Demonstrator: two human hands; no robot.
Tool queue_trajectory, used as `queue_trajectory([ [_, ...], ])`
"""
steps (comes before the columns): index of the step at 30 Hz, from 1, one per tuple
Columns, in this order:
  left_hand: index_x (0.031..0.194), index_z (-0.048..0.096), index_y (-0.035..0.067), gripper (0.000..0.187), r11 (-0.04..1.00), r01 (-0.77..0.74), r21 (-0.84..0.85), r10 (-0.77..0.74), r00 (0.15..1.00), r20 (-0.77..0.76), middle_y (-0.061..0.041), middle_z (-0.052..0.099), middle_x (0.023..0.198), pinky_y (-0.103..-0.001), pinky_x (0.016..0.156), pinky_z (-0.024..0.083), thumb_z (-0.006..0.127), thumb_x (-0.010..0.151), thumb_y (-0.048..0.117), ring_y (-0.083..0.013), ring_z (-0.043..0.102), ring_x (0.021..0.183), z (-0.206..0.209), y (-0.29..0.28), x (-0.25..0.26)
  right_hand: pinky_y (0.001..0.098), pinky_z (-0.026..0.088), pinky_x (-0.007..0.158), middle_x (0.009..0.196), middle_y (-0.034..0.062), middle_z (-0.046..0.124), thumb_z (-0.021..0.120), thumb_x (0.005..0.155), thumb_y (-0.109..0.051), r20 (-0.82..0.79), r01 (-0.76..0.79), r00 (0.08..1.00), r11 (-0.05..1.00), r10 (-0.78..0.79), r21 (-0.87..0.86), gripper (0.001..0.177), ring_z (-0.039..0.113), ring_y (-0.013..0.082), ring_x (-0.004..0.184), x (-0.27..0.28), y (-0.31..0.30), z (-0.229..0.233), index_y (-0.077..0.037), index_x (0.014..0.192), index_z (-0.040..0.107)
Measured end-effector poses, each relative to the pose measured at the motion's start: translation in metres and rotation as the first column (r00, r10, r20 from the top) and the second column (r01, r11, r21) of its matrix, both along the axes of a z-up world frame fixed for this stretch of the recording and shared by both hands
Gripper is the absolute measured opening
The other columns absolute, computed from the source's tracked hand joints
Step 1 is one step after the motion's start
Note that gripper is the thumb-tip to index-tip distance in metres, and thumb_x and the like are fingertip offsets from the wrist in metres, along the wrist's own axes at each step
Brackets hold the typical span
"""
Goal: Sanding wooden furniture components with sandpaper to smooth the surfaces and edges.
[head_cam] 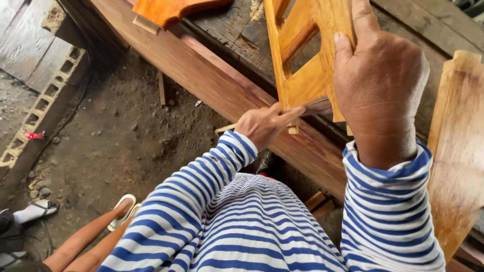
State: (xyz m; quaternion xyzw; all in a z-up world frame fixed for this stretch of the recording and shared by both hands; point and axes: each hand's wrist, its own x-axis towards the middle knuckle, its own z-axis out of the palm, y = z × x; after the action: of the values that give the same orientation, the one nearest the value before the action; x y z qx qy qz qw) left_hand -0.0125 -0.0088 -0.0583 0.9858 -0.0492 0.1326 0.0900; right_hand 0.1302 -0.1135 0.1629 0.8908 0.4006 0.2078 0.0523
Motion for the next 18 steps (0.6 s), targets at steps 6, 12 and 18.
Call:
queue_trajectory([
  [6, 0.153, 0.047, 0.027, 0.064, 0.987, -0.114, -0.110, 0.095, 0.982, -0.164, -0.004, 0.051, 0.081, -0.036, 0.033, 0.043, 0.056, 0.095, 0.002, -0.0186, 0.050, 0.041, -0.027, -0.006, -0.031, 0.0479, 0.050, 0.045, 0.068, 0.0109, 0.069, 0.076, 0.102, -0.038, -0.001, -0.003, 1.000, 1.000, 0.003, -0.020, 0.058, 0.068, 0.0349, 0.057, -0.008, 0.002, 0.001, -0.013, 0.152, 0.059],
  [12, 0.153, 0.046, 0.024, 0.051, 0.978, -0.165, -0.131, 0.122, 0.950, -0.288, -0.005, 0.054, 0.081, -0.036, 0.034, 0.044, 0.056, 0.103, 0.023, -0.0202, 0.052, 0.042, -0.011, -0.008, -0.055, 0.0438, 0.051, 0.048, 0.070, 0.0079, 0.069, 0.076, 0.105, -0.038, -0.007, -0.005, 1.000, 0.999, 0.004, -0.036, 0.060, 0.067, 0.0297, 0.058, -0.004, 0.000, 0.004, -0.013, 0.157, 0.058],
  [18, 0.157, 0.038, 0.027, 0.069, 0.994, -0.093, -0.063, 0.073, 0.959, -0.273, -0.005, 0.058, 0.088, -0.034, 0.037, 0.046, 0.057, 0.095, 0.006, -0.0171, 0.057, 0.045, -0.027, -0.012, -0.004, 0.0478, 0.049, 0.048, 0.073, 0.0120, 0.072, 0.074, 0.108, -0.038, 0.004, -0.004, 1.000, 0.999, 0.005, -0.048, 0.045, 0.069, 0.0358, 0.059, -0.004, 0.001, 0.003, -0.012, 0.144, 0.064],
])
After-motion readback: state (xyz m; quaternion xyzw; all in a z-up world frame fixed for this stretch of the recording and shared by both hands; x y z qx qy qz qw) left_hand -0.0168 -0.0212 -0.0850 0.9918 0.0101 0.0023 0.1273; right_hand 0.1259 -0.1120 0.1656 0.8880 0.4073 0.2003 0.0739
